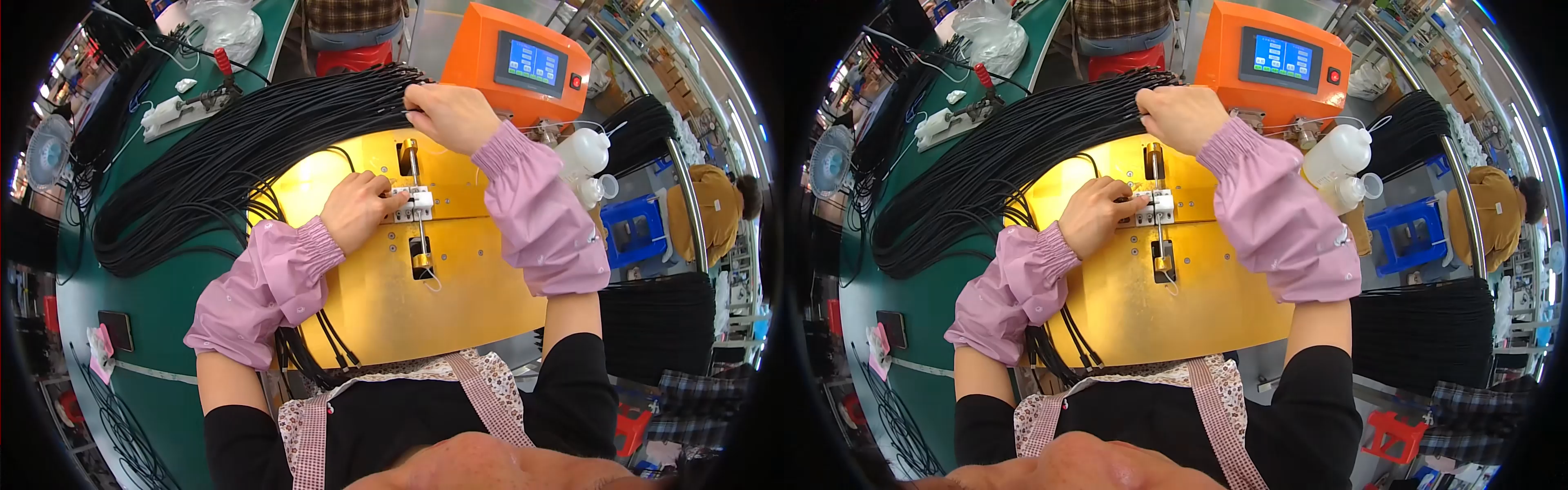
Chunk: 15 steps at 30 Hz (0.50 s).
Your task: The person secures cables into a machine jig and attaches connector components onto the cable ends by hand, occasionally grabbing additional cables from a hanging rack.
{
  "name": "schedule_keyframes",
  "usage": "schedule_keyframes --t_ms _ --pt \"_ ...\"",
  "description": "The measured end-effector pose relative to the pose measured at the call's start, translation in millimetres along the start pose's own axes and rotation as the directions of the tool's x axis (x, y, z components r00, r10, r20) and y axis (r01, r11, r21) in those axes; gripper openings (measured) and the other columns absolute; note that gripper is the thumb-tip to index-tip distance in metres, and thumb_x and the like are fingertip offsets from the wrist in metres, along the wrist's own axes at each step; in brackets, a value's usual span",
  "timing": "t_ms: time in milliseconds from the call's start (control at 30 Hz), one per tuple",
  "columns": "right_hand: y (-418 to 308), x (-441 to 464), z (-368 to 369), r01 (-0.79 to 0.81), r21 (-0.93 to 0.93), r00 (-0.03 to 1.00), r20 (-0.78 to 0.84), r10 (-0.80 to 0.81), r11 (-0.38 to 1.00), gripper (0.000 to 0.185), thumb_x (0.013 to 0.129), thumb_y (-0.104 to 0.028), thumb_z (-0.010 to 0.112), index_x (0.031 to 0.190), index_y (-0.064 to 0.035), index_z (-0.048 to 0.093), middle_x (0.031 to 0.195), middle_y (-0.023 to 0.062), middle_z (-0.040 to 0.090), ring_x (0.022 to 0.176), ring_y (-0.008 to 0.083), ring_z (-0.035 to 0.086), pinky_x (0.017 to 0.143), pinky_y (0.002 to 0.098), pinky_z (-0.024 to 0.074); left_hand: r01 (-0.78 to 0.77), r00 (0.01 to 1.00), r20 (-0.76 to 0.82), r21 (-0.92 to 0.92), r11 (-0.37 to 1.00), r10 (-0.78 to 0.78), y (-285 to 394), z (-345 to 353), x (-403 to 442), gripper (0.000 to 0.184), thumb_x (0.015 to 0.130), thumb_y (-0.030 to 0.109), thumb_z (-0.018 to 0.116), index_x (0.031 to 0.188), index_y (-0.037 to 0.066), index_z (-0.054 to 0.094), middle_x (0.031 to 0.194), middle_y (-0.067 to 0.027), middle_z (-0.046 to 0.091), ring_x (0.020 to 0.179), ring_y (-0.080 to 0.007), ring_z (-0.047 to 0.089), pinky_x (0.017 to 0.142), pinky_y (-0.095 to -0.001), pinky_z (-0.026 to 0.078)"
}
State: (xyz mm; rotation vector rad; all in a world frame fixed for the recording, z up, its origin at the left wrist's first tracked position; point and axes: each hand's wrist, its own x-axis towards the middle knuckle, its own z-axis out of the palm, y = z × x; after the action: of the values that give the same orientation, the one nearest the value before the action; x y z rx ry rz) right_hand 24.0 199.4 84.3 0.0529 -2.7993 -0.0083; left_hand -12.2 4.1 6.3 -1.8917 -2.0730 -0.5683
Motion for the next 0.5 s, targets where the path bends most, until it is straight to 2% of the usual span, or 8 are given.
schedule_keyframes --t_ms 100,167,233,267,333,400,433,500 --pt "-0.4 -16.8 -5.4 -0.043 -0.022 0.999 -0.012 0.043 0.999 0.011 0.08 -0.021 0.051 0.08 -0.0097 0.051 0.071 0.0055 0.06 0.066 0.0268 0.059 0.055 0.0359 0.0447 -0.08 0.995 -0.067 -0.015 0.997 0.079 -3.0 -1.7 0.8 0.022 0.068 0.009 0.062 0.09 0.011 0.065 0.078 -0.003 0.053 0.065 -0.0209 0.05 0.063 -0.0301 0.044" --pt "0.7 -27.0 -3.3 -0.123 -0.008 0.992 0.014 0.123 0.992 0.011 0.082 -0.021 0.049 0.084 -0.0099 0.051 0.071 0.0072 0.061 0.065 0.0282 0.06 0.056 0.0375 0.0455 0.041 0.988 0.15 -0.018 0.999 -0.038 1.2 -16.9 2.5 0.021 0.068 0.009 0.063 0.089 0.009 0.065 0.08 -0.0036 0.055 0.068 -0.0218 0.051 0.065 -0.0307 0.044" --pt "0.6 -37.7 -2.3 -0.202 0.003 0.979 0.038 0.202 0.979 0.012 0.084 -0.021 0.048 0.088 -0.01 0.051 0.07 0.009 0.061 0.064 0.0296 0.06 0.056 0.0392 0.0462 0.159 0.922 0.356 0.007 0.987 -0.151 7.0 -34.2 5.2 0.021 0.067 0.009 0.063 0.088 0.008 0.064 0.082 -0.0041 0.057 0.07 -0.0228 0.052 0.068 -0.0314 0.044" --pt "-2.6 -46.0 -3.5 -0.206 0.051 0.974 0.103 0.2 0.977 0.012 0.084 -0.02 0.048 0.09 -0.0098 0.05 0.071 0.0098 0.061 0.064 0.0305 0.06 0.056 0.0395 0.046 0.154 0.924 0.353 0.008 0.988 -0.147 11.5 -41.8 6.3 0.021 0.067 0.009 0.063 0.088 0.008 0.064 0.082 -0.0041 0.057 0.07 -0.0228 0.052 0.068 -0.0314 0.044" --pt "-17.0 -71.2 -7.2 -0.158 0.238 0.966 0.238 0.101 0.958 0.012 0.084 -0.018 0.049 0.091 -0.009 0.048 0.072 0.0131 0.061 0.065 0.0337 0.059 0.056 0.0399 0.0452 0.061 0.996 0.068 -0.101 0.993 -0.055 25.7 -56.5 7.1 0.017 0.069 0.007 0.062 0.086 0.007 0.063 0.079 -0.0038 0.057 0.067 -0.0204 0.051 0.065 -0.0295 0.044" --pt "-42.4 -95.5 -4.7 -0.227 0.601 0.942 0.335 0.016 0.766 0.011 0.081 -0.013 0.053 0.09 -0.0071 0.052 0.069 0.01 0.059 0.059 0.0264 0.056 0.053 0.0344 0.0437 -0.049 0.975 -0.224 -0.184 0.982 0.007 34.2 -63.2 5.3 0.014 0.071 0.005 0.06 0.085 0.005 0.062 0.076 -0.0036 0.057 0.064 -0.018 0.049 0.062 -0.0277 0.043" --pt "-47.5 -99.2 -2.3 -0.227 0.602 0.941 0.338 0.013 0.765 0.011 0.081 -0.013 0.053 0.09 -0.0071 0.052 0.069 0.01 0.059 0.059 0.0264 0.056 0.053 0.0344 0.0437 -0.046 0.975 -0.222 -0.185 0.982 0.004 32.3 -61.3 4.6 0.014 0.071 0.005 0.06 0.085 0.005 0.062 0.076 -0.0036 0.057 0.064 -0.018 0.049 0.062 -0.0277 0.043" --pt "-53.7 -103.5 2.0 -0.261 0.739 0.962 0.256 0.099 0.622 0.01 0.08 -0.011 0.055 0.088 -0.0059 0.054 0.069 0.0073 0.058 0.057 0.0213 0.053 0.052 0.0305 0.042 0.213 0.976 0.071 -0.493 0.844 -0.205 21.5 -51.9 5.8 0.013 0.073 0.004 0.058 0.085 0.004 0.06 0.073 -0.0029 0.056 0.061 -0.015 0.047 0.059 -0.0257 0.041"
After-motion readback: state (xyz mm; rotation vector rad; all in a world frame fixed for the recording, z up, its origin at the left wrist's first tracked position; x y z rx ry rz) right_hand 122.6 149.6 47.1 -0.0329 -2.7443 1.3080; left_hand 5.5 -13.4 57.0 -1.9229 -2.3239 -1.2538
